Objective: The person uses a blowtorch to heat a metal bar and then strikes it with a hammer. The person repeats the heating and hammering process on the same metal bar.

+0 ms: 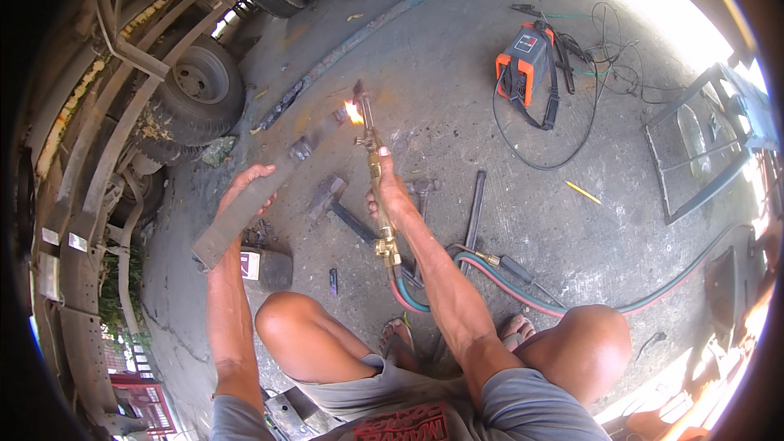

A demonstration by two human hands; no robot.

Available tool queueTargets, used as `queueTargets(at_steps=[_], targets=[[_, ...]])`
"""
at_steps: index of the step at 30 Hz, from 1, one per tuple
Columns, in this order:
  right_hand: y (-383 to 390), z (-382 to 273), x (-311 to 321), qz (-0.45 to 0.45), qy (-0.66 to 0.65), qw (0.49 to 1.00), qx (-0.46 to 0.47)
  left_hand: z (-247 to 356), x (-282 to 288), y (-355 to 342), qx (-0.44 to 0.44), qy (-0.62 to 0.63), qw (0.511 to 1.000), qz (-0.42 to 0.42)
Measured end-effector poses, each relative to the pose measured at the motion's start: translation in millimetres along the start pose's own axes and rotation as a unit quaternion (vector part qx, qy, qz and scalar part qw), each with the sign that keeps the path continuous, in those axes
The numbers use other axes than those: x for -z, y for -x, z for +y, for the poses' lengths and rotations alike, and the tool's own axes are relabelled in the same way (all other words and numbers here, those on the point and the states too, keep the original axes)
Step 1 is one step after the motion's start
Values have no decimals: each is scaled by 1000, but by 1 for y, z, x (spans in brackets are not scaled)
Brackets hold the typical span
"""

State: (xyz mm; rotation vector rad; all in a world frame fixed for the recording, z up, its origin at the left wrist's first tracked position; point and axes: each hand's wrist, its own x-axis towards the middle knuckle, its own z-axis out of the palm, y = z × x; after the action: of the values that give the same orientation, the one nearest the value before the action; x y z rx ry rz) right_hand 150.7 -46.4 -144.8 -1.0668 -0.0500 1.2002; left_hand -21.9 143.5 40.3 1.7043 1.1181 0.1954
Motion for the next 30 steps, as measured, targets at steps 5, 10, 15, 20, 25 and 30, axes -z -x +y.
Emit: queueTargets(at_steps=[5, 10, 15, 20, 25, 30], targets=[[2, 2, 5, 7, -4, 1000, -3, 4, -20, 43, -35, -127, 989, 61], [1, 12, 10, 15, 7, 1000, -7, -63, -21, 32, -25, -218, 975, -33], [-1, 18, 13, 29, -7, 999, -16, -146, -40, 27, -19, -309, 946, -92], [-4, 20, 19, 28, -7, 999, -15, -239, -72, 11, -32, -338, 938, -66], [-1, 23, 14, 35, -1, 999, -12, -273, -95, 10, 11, -362, 931, -50], [-6, 26, 8, 50, 5, 999, 5, -293, -96, 4, -14, -317, 947, -43]])
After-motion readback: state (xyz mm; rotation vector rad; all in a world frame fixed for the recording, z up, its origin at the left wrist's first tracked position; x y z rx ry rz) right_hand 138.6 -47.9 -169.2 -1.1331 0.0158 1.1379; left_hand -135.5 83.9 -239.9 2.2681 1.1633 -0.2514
